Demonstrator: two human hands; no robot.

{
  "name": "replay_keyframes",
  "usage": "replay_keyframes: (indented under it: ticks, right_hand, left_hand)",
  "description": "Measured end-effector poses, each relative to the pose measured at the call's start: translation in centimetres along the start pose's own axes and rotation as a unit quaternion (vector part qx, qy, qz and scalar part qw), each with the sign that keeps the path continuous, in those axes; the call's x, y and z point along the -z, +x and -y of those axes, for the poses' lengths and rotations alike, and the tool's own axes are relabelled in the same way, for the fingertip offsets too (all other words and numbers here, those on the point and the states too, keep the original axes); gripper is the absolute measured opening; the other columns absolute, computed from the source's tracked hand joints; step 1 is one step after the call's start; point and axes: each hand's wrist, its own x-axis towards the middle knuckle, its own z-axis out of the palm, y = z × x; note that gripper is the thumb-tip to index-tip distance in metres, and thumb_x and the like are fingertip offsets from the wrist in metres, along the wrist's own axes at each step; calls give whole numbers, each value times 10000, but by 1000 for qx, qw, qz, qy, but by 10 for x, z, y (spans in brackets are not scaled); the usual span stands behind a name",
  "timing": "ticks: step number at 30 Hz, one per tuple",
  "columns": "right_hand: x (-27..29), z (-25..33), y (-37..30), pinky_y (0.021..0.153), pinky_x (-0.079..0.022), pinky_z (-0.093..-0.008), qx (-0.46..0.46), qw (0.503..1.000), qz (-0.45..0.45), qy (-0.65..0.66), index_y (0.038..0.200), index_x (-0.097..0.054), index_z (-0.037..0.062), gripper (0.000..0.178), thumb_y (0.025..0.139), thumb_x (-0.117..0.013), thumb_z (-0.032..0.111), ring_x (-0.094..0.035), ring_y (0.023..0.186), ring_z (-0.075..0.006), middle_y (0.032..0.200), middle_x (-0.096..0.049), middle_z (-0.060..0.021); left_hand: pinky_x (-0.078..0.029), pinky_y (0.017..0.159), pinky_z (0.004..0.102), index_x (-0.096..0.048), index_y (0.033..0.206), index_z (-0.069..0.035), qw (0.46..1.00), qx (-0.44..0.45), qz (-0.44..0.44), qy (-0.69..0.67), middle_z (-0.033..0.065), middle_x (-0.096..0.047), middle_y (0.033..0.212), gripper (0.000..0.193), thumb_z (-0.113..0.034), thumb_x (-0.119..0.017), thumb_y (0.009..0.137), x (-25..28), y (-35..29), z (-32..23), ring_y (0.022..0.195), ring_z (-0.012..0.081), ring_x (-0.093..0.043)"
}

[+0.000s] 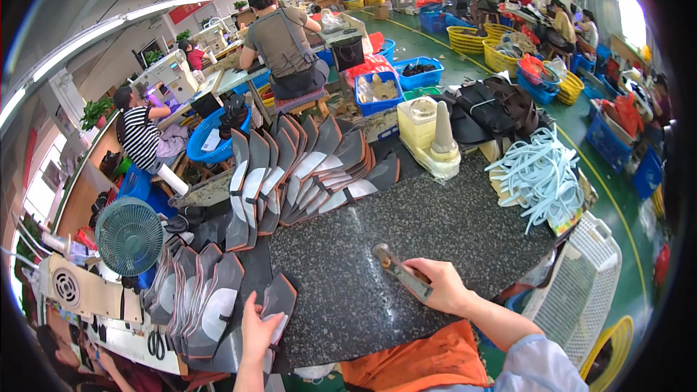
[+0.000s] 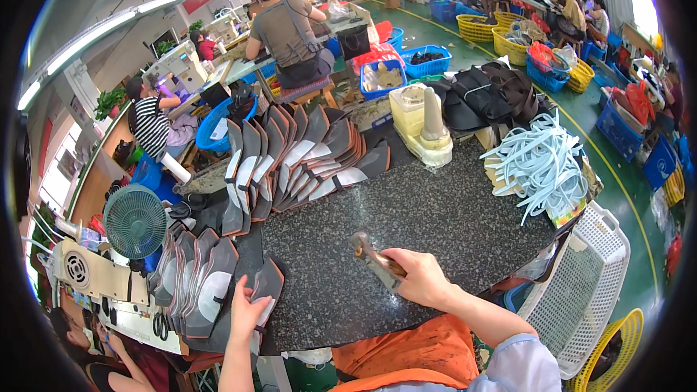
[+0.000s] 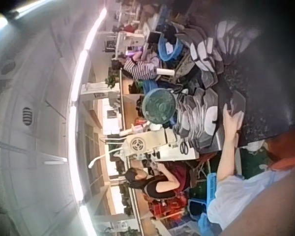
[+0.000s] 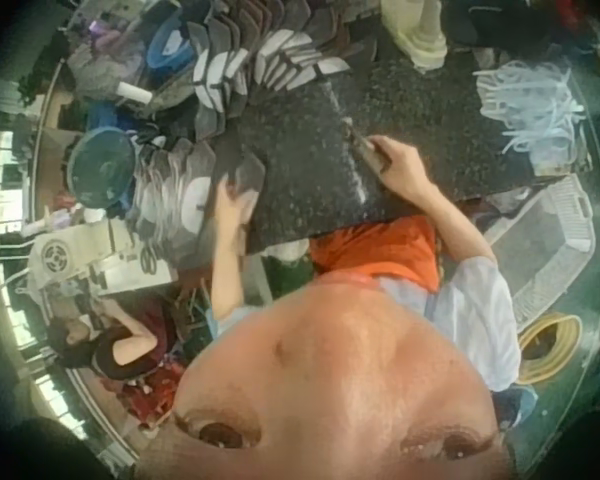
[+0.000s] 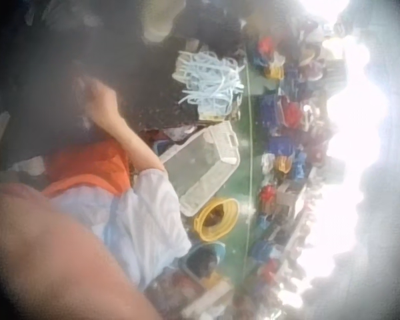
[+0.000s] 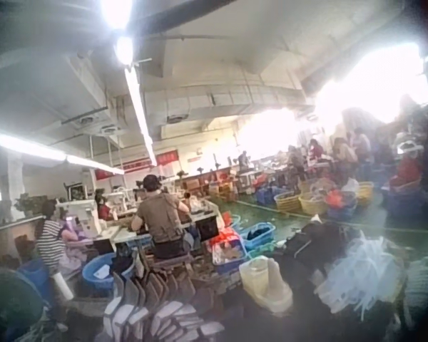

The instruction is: The person folds the edges of shoe upper components by hand, flattens the folds by tapping them with a hammer, and stacks the finished pieces.

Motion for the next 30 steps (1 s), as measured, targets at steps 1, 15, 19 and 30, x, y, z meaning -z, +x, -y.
replay_keyframes:
  ticks: [1, 15, 19, 30]
  right_hand:
    - [-2, 5, 1, 746, -576, -391, -12, 1000, 17, 5, 1163, -662, 26, 318, 863, -734, 105, -735, 874, -342, 953, -722, -183]
    - [-6, 15, 5, 734, -539, -481, -8, 979, 202, 2, 1084, -578, 32, 284, 987, -625, 295, -682, 887, -394, 985, -674, -178]
    - [3, 9, 5, 737, -530, -471, -22, 982, 185, 21, 1090, -581, 27, 244, 988, -637, 241, -677, 893, -390, 979, -667, -174]
    - [6, 15, 0, 759, -522, -474, -71, 957, 278, 38, 1100, -587, 35, 225, 956, -639, 200, -675, 912, -392, 970, -676, -177]
  left_hand:
    - [-530, 935, 430, -550, 1347, 33, 990, 98, 44, -93, 188, -649, 1162, 638, -102, -818, 785, -1, 3, 3, 1058, 354, -654]
    - [-501, 823, 397, -704, 1114, -57, 939, -198, 280, -31, 103, -644, 935, 271, -217, -730, 897, -39, -22, -116, 938, 295, -630]
    - [-532, 798, 362, -724, 1112, -73, 933, -140, 329, -46, 88, -654, 962, 263, -231, -733, 902, -30, -33, -101, 902, 268, -664]
    - [-525, 910, 384, -733, 1069, -45, 909, -164, 317, 215, 145, -698, 1103, 218, -152, -705, 881, 3, -31, -93, 1056, 312, -671]
